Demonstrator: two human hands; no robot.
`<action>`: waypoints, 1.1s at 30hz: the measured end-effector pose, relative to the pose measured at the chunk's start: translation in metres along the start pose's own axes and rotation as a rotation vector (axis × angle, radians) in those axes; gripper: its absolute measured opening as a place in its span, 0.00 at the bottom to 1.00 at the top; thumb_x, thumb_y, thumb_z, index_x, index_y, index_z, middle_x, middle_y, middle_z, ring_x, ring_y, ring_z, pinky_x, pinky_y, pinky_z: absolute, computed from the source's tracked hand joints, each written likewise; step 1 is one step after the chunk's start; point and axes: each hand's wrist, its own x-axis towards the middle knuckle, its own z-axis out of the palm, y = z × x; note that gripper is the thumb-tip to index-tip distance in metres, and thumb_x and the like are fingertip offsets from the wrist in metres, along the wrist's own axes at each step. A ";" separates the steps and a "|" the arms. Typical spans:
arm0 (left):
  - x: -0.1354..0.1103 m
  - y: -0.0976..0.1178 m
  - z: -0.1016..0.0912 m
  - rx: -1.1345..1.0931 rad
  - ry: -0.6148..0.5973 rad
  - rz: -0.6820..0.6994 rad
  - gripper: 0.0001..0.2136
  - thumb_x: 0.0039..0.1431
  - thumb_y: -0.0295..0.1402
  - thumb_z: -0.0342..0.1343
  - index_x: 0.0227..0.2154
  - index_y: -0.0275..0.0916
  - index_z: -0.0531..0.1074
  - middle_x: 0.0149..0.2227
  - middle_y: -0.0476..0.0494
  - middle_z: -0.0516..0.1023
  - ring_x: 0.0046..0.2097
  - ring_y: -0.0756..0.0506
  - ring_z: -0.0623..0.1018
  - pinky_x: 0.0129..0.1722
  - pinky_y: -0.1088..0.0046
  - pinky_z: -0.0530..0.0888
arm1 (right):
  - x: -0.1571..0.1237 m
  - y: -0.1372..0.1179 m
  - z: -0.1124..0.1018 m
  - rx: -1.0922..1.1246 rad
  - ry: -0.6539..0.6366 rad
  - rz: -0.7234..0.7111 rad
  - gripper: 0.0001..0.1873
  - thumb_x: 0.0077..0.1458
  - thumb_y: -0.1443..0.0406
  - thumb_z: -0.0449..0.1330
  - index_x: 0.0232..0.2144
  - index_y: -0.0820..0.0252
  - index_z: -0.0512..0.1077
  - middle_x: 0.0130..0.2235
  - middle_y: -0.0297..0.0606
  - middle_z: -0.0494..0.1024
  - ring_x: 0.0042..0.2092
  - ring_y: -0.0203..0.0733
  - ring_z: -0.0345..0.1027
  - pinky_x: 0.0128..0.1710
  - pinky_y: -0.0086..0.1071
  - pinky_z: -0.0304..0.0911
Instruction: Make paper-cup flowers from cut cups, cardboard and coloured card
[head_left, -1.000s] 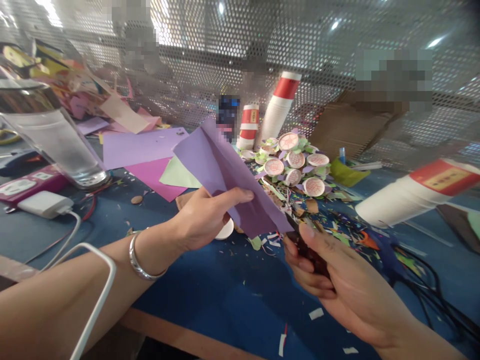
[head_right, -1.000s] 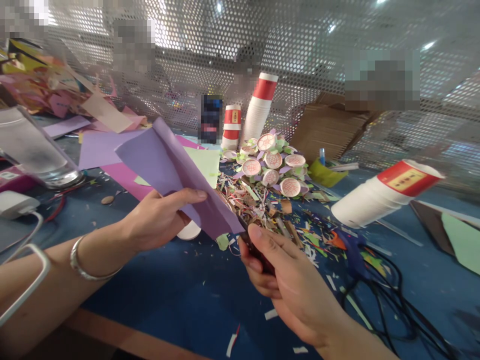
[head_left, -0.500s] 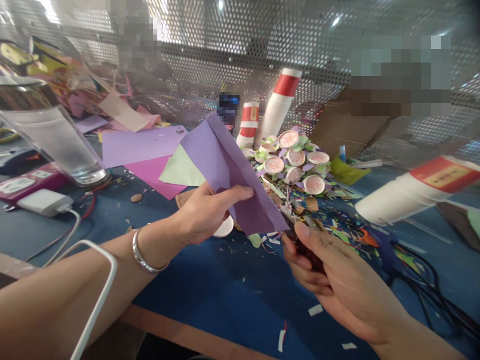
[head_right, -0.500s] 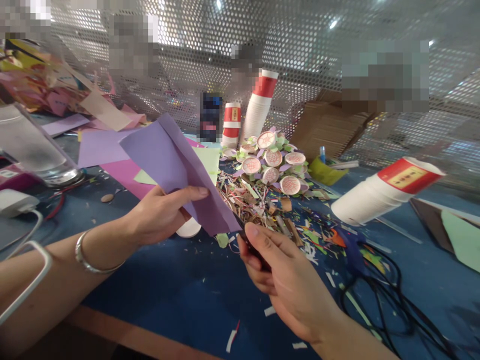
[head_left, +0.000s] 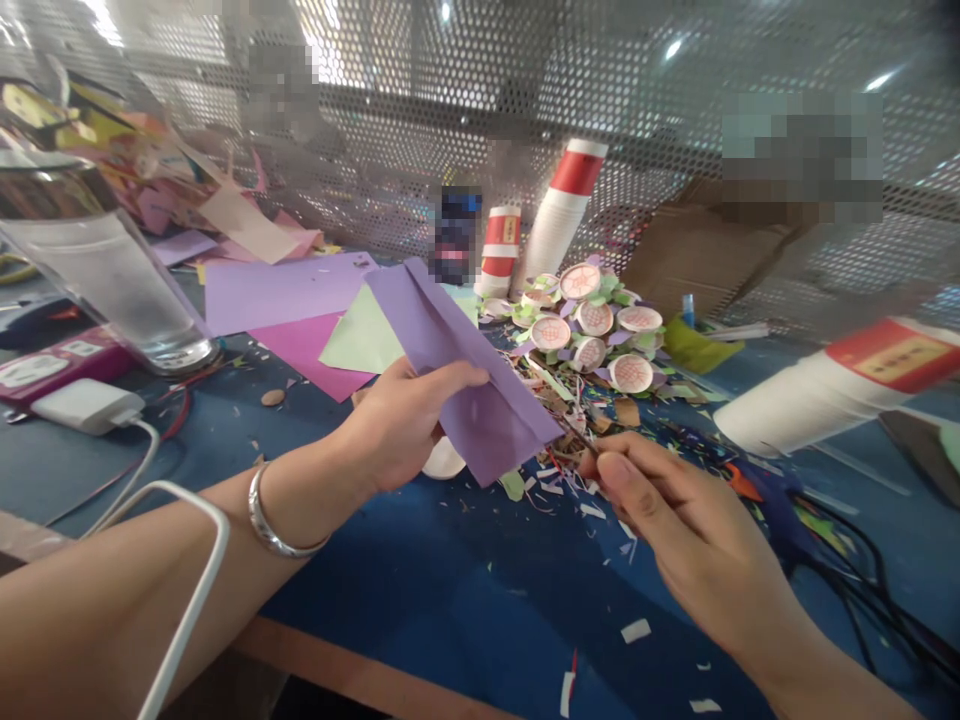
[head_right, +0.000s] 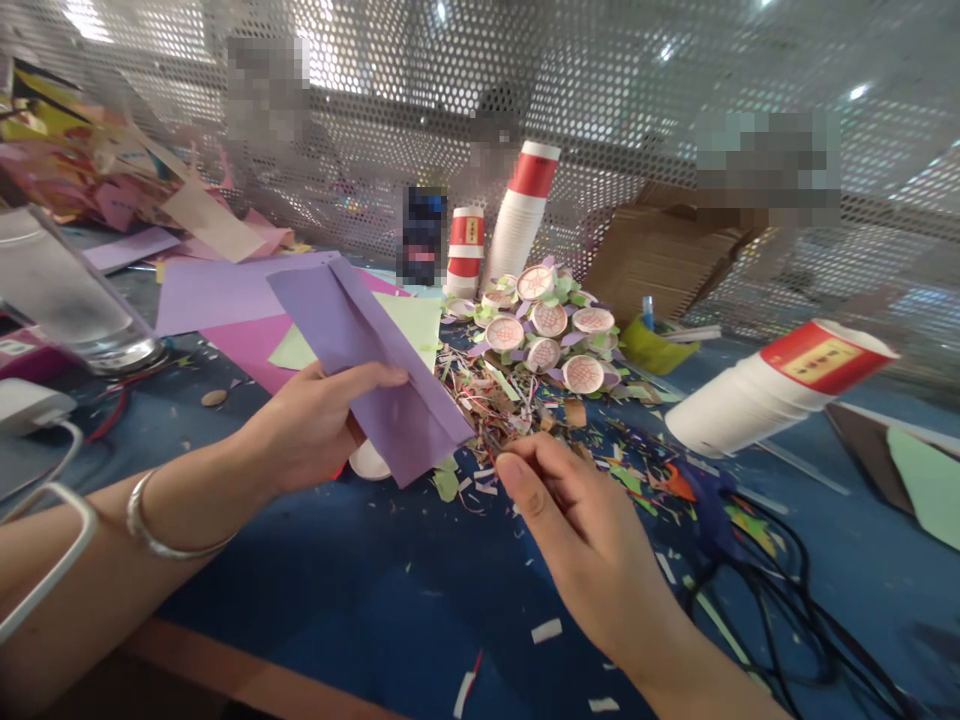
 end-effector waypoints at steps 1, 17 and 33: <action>0.000 0.001 0.000 -0.006 0.029 -0.012 0.08 0.49 0.28 0.68 0.34 0.34 0.80 0.34 0.44 0.82 0.37 0.46 0.79 0.37 0.71 0.76 | 0.000 0.001 -0.002 -0.126 0.027 -0.077 0.19 0.64 0.48 0.59 0.35 0.56 0.74 0.24 0.30 0.66 0.25 0.33 0.57 0.23 0.29 0.54; -0.002 0.004 0.004 -0.028 0.114 -0.079 0.10 0.50 0.26 0.67 0.36 0.34 0.78 0.38 0.43 0.81 0.38 0.47 0.79 0.36 0.73 0.75 | 0.003 0.006 -0.004 -0.636 0.200 -0.559 0.10 0.65 0.59 0.62 0.41 0.60 0.73 0.31 0.34 0.75 0.28 0.35 0.69 0.30 0.30 0.66; -0.002 0.000 0.003 0.006 0.105 -0.085 0.11 0.47 0.27 0.69 0.35 0.34 0.78 0.39 0.41 0.82 0.37 0.45 0.80 0.36 0.70 0.77 | 0.003 0.005 -0.004 -0.652 0.212 -0.583 0.12 0.66 0.58 0.61 0.41 0.63 0.73 0.31 0.35 0.74 0.28 0.36 0.69 0.30 0.31 0.66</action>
